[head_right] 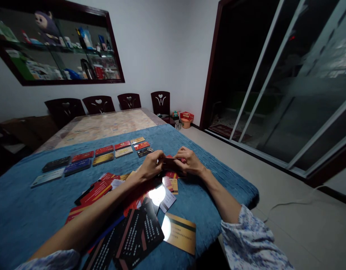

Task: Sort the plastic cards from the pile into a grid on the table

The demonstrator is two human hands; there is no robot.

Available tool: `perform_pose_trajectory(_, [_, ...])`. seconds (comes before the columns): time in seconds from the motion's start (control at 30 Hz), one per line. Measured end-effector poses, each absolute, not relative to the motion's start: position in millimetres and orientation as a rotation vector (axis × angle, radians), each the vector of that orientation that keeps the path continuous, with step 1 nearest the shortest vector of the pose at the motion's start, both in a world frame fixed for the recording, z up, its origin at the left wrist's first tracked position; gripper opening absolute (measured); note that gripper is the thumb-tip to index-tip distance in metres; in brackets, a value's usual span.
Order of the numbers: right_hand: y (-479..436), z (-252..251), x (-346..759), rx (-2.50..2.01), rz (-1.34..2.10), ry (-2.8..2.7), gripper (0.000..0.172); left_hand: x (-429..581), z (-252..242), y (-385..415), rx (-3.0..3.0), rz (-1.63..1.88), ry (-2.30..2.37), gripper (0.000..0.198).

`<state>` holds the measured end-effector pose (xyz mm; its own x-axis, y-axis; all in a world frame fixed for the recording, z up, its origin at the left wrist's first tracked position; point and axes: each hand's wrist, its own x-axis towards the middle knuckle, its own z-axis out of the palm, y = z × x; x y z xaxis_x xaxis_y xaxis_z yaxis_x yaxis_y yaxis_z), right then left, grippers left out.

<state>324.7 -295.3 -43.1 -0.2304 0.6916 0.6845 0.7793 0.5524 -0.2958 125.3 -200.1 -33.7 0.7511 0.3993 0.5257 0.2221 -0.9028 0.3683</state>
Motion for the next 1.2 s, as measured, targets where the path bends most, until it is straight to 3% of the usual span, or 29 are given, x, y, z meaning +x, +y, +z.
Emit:
perform_pose_trajectory(0.73, [-293.9,-45.2,320.5,-1.203,-0.145,-1.803,0.020,123.3,-25.4,-198.1,2.672,1.113,0.414,0.020])
perform_pose_trajectory(1.2, [-285.6,-56.4,328.1,-1.316,-0.159,-1.770,0.015,126.8,-34.8,-191.8,2.654,0.993,0.605,0.030])
